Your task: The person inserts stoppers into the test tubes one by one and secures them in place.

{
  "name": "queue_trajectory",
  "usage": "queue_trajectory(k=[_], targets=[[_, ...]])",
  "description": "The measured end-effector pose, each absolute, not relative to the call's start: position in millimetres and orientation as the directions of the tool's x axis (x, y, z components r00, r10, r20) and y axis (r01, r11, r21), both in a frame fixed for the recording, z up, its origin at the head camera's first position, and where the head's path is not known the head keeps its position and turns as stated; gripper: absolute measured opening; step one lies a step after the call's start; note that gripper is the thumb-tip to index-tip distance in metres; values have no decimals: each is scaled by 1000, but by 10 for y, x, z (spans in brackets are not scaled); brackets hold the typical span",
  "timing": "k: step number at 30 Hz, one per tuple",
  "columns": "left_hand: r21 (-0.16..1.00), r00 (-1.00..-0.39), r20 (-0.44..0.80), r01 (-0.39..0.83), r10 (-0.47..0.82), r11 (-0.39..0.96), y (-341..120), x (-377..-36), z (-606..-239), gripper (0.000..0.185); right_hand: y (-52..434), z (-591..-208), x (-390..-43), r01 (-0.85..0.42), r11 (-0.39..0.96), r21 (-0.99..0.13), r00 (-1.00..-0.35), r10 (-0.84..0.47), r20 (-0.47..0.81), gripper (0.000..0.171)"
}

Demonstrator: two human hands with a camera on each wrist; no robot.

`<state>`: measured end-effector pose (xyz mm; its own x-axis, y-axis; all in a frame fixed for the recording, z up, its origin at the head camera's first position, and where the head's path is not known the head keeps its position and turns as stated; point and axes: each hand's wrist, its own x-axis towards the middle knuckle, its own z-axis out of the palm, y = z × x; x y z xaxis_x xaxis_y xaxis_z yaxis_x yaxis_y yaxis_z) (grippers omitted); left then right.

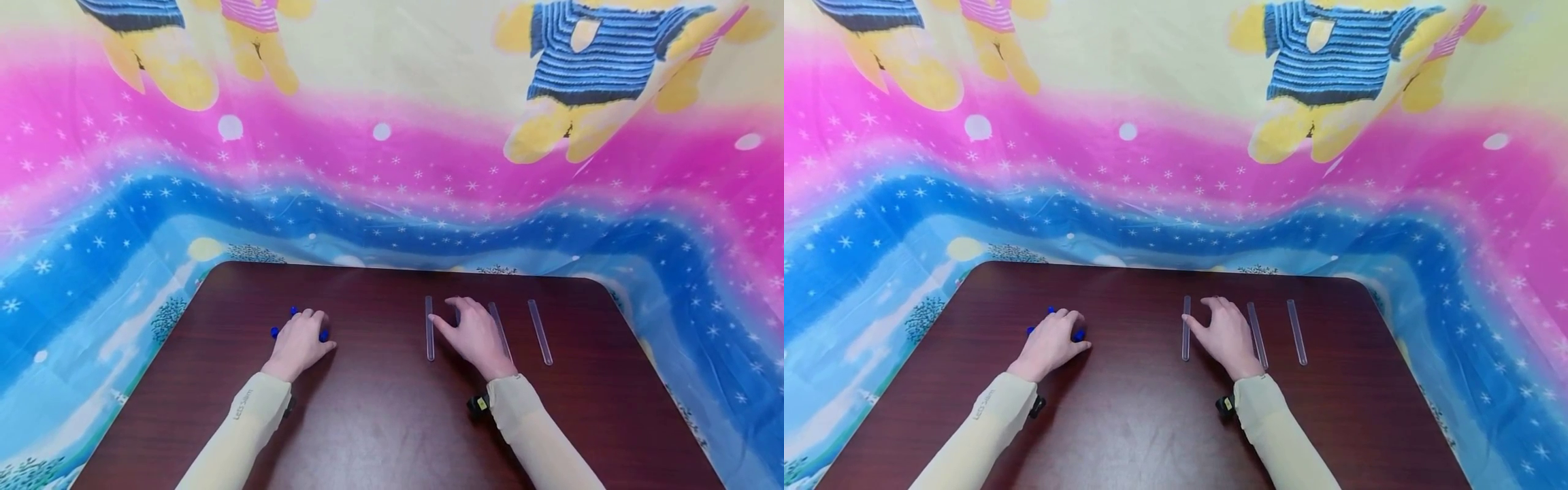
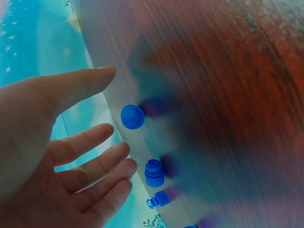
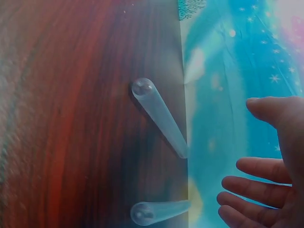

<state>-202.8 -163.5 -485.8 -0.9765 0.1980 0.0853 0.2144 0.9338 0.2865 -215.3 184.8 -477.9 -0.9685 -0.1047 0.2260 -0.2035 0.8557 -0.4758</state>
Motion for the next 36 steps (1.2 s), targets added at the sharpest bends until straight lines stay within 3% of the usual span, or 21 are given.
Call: queue_trajectory(k=[18,36], targets=[[304,-970,132,235,204,923,-1657,-2036,-4956,21,1699,-4974,-2112,-196,850,-488,-974,-109,201,51],[323,-959,183,268,217,908,-1595,-2063,-4979,13,1669,-5089,-2141,-124,858,-499,-982,-33,187,42]])
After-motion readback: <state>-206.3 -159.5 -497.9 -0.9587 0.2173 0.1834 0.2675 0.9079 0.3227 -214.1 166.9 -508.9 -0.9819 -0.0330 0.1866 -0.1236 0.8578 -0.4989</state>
